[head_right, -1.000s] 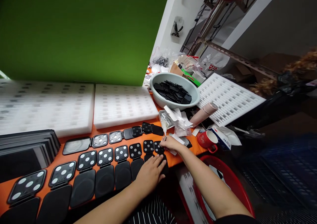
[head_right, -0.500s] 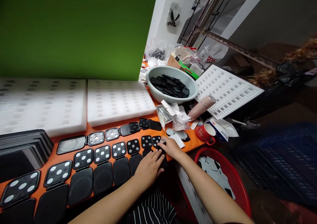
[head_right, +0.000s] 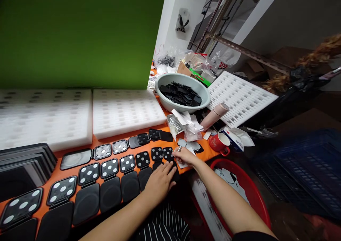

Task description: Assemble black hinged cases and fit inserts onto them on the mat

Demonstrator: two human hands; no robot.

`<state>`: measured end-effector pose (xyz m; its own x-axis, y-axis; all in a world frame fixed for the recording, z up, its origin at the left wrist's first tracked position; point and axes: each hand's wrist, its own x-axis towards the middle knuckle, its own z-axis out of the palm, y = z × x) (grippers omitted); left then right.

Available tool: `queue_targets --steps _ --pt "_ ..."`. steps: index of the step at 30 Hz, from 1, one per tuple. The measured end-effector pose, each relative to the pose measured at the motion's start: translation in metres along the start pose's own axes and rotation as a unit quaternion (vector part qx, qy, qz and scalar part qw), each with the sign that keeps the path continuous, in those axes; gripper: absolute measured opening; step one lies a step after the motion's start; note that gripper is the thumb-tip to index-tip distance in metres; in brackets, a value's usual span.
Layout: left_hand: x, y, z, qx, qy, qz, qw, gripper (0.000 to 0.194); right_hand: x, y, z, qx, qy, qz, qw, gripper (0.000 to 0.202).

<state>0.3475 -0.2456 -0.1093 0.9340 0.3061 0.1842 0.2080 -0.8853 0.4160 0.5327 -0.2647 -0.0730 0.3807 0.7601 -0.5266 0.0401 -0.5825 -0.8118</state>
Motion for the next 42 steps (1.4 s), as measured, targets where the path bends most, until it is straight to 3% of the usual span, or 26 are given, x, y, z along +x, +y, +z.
queue_targets --steps 2,7,11,14,20,27,31,37,42 --pt "-0.001 0.0 0.0 0.001 -0.001 0.0 1.0 0.051 -0.004 0.004 -0.007 0.121 0.022 0.004 0.992 0.034" --pt "0.003 0.006 0.001 -0.006 -0.02 -0.026 0.999 0.051 -0.014 0.01 -0.009 0.199 0.079 -0.041 0.976 0.042" --pt "0.008 0.014 -0.003 -0.005 -0.041 -0.064 0.997 0.053 -0.007 0.015 0.008 0.173 0.112 -0.091 0.974 0.042" --pt "0.005 0.013 -0.011 0.001 -0.03 -0.048 0.998 0.055 0.002 0.015 0.021 0.121 0.118 -0.114 0.979 0.043" --pt "-0.013 0.001 -0.021 0.02 -0.007 -0.053 0.998 0.07 -0.001 0.004 0.02 0.111 0.126 -0.144 0.975 0.04" --pt "-0.003 0.0 -0.012 0.032 -0.041 -0.025 0.998 0.077 0.007 0.001 0.023 0.063 0.104 -0.131 0.984 0.037" --pt "0.002 -0.001 -0.003 0.055 -0.042 -0.035 0.997 0.077 0.013 0.001 0.016 0.119 0.099 -0.124 0.98 0.037" --pt "0.001 0.002 0.014 0.086 -0.014 -0.062 0.994 0.078 -0.008 0.001 -0.005 0.214 0.21 -0.181 0.937 0.036" --pt "0.002 0.003 0.017 0.089 -0.015 -0.059 0.994 0.081 -0.014 0.029 0.0 0.175 0.231 -0.156 0.944 0.038"
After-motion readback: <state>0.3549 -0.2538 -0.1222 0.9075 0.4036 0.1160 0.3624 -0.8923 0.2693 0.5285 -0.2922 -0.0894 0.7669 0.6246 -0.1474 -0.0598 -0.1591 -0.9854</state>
